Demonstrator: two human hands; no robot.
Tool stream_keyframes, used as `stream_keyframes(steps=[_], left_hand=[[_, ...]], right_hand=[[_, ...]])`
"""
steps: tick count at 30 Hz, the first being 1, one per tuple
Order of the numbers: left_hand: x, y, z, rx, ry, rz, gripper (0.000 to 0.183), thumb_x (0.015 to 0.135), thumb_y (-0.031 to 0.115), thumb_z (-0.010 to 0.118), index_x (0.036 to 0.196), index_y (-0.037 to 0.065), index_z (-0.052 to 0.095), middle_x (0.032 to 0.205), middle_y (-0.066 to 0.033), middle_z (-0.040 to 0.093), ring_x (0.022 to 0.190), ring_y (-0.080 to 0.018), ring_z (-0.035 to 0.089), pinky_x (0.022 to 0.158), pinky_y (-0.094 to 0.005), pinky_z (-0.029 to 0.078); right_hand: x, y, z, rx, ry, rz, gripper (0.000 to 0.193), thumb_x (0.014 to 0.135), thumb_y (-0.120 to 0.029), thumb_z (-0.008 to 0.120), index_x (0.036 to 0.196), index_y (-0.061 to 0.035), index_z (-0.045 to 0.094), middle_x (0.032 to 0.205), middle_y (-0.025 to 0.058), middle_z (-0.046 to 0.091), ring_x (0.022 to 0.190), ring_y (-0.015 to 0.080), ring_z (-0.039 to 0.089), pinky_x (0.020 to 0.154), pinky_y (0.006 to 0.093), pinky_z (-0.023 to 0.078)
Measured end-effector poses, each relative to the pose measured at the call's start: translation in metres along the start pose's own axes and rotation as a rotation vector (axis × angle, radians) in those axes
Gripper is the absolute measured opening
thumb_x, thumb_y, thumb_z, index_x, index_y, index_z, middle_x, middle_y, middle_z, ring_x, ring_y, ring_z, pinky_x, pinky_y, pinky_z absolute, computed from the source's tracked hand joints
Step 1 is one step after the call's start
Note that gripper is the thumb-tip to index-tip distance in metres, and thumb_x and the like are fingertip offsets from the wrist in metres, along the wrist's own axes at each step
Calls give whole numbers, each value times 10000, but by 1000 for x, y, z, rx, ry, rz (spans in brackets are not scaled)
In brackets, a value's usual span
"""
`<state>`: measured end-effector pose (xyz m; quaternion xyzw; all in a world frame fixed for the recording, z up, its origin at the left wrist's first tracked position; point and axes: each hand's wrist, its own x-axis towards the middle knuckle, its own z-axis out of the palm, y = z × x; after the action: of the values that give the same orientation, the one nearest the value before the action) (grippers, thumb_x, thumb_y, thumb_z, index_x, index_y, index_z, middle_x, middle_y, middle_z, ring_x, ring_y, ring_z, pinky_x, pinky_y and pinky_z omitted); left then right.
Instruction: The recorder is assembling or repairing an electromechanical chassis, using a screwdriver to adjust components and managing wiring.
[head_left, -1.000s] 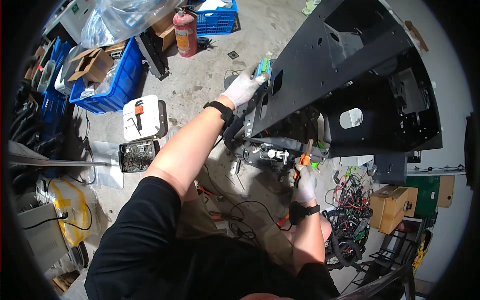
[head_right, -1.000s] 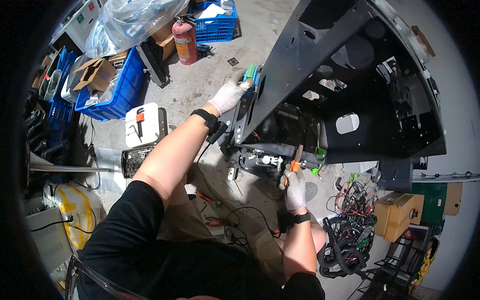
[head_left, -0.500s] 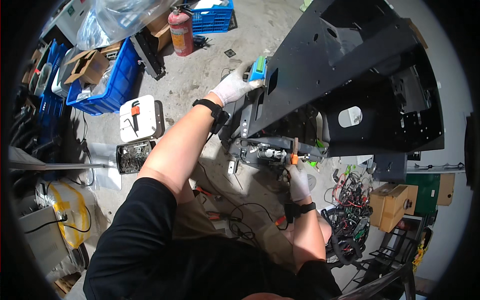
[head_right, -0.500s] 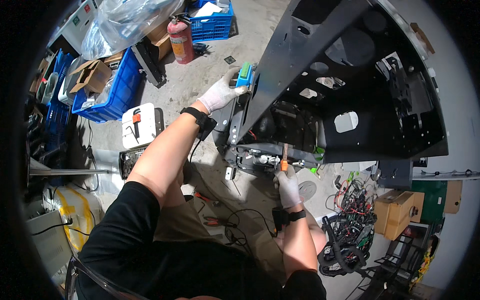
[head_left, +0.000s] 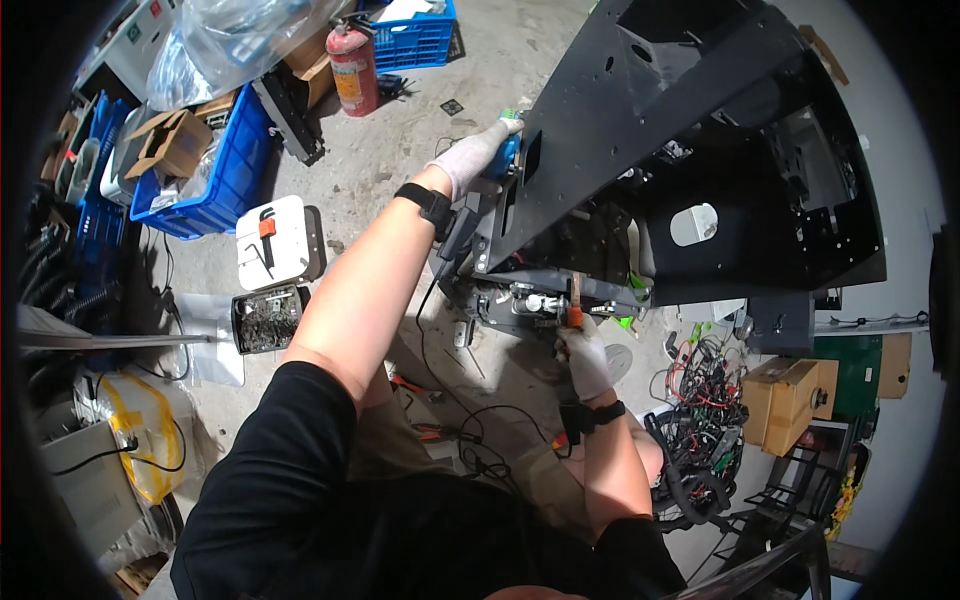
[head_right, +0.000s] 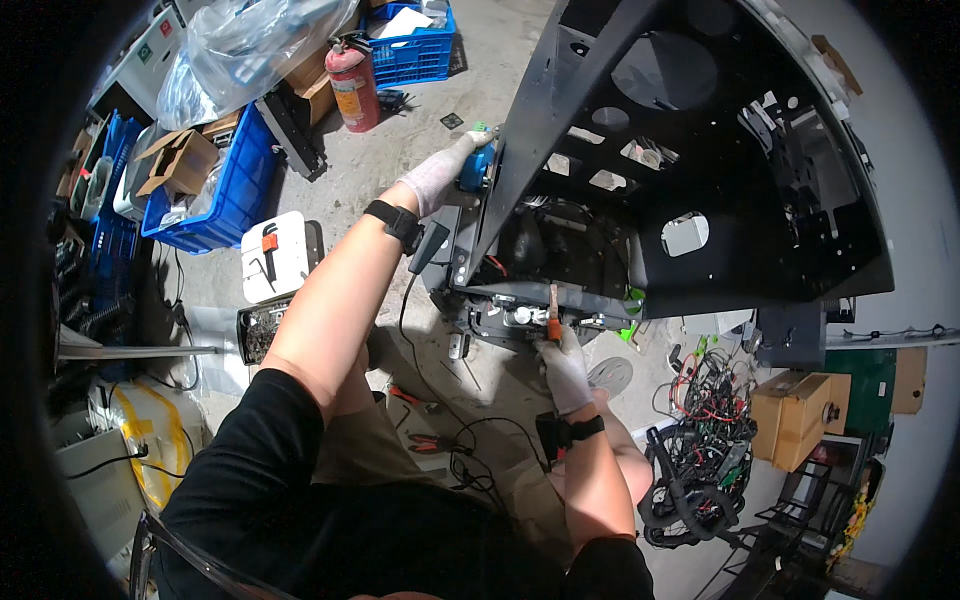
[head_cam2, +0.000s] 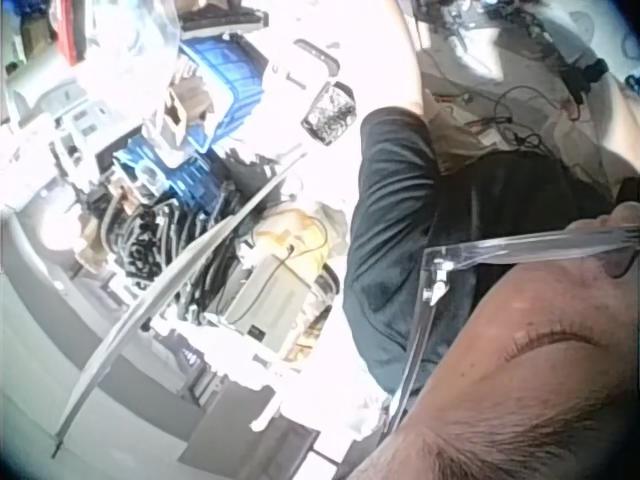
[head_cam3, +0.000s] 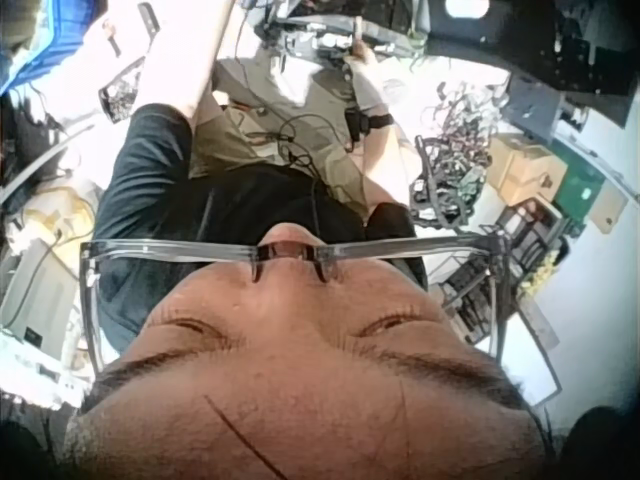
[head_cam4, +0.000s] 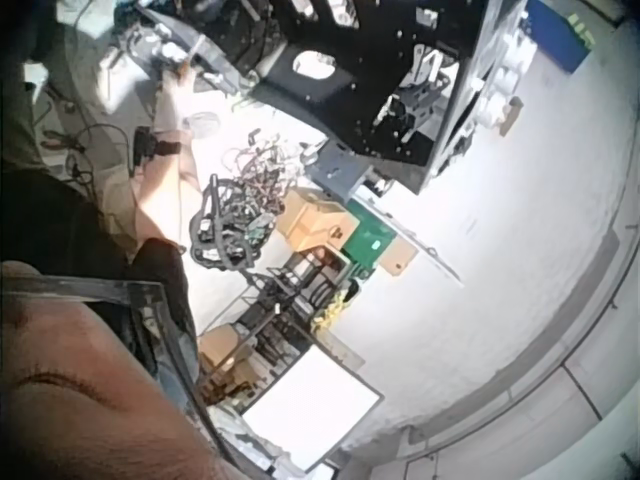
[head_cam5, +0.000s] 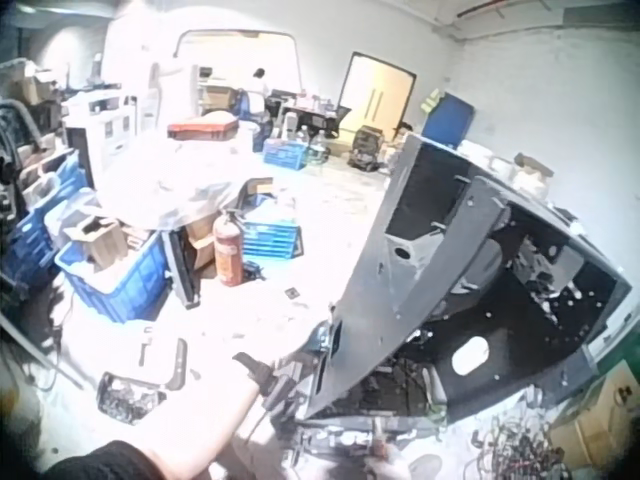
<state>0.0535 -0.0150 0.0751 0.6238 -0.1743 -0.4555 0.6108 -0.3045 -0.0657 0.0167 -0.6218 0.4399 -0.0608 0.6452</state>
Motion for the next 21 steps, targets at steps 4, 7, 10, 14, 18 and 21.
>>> stream_keyframes(steps=[4, 7, 10, 14, 18, 21], left_hand=[[-8, 3, -2, -23, -43, 53, 579, 948, 627, 476, 1166, 109, 616, 914, -49, 641, 793, -150, 633, 693, -337, 541], [-9, 3, -4, -26, -75, 59, 557, 960, 600, 472, 1185, 107, 601, 920, -43, 634, 801, -141, 623, 686, -323, 541], [-8, 3, -4, -33, -93, 54, 558, 960, 594, 484, 1207, 105, 589, 942, -50, 632, 817, -148, 627, 691, -334, 546], [-5, 1, -3, 81, -40, 17, 719, 958, 725, 407, 1362, 145, 537, 1084, -61, 610, 970, -165, 597, 826, -404, 545], [-1, -8, -13, 241, -10, 240, 846, 885, 605, 645, 1495, 66, 414, 1252, -149, 612, 1125, -253, 617, 960, -416, 520], [2, -16, -24, 540, 47, 627, 988, 775, 452, 821, 1517, -6, 357, 1275, -227, 626, 1168, -325, 634, 1034, -399, 490]], right_hand=[[-3, -1, 1, -11, -10, -21, 135, 966, -112, 568, 1091, -63, 554, 768, 16, 574, 598, 79, 534, 513, 216, 414], [-4, -2, 2, -21, 10, -33, 144, 948, -97, 577, 1081, -51, 550, 772, 15, 569, 585, 72, 514, 503, 216, 401], [-3, -1, 1, 16, 30, -25, 176, 912, -93, 603, 1069, -39, 547, 782, 11, 554, 581, 66, 482, 508, 228, 390], [2, 1, 1, -174, 107, -166, 260, 846, -96, 667, 1074, -40, 556, 870, 63, 580, 737, 165, 566, 655, 322, 477], [2, -8, 8, -725, 356, -650, 389, 725, -80, 750, 1067, -43, 568, 1111, 176, 604, 1041, 347, 588, 903, 459, 479], [9, -21, 15, -899, 372, -955, 437, 675, -64, 768, 1065, -40, 572, 1284, 238, 556, 1159, 442, 531, 990, 505, 440]])
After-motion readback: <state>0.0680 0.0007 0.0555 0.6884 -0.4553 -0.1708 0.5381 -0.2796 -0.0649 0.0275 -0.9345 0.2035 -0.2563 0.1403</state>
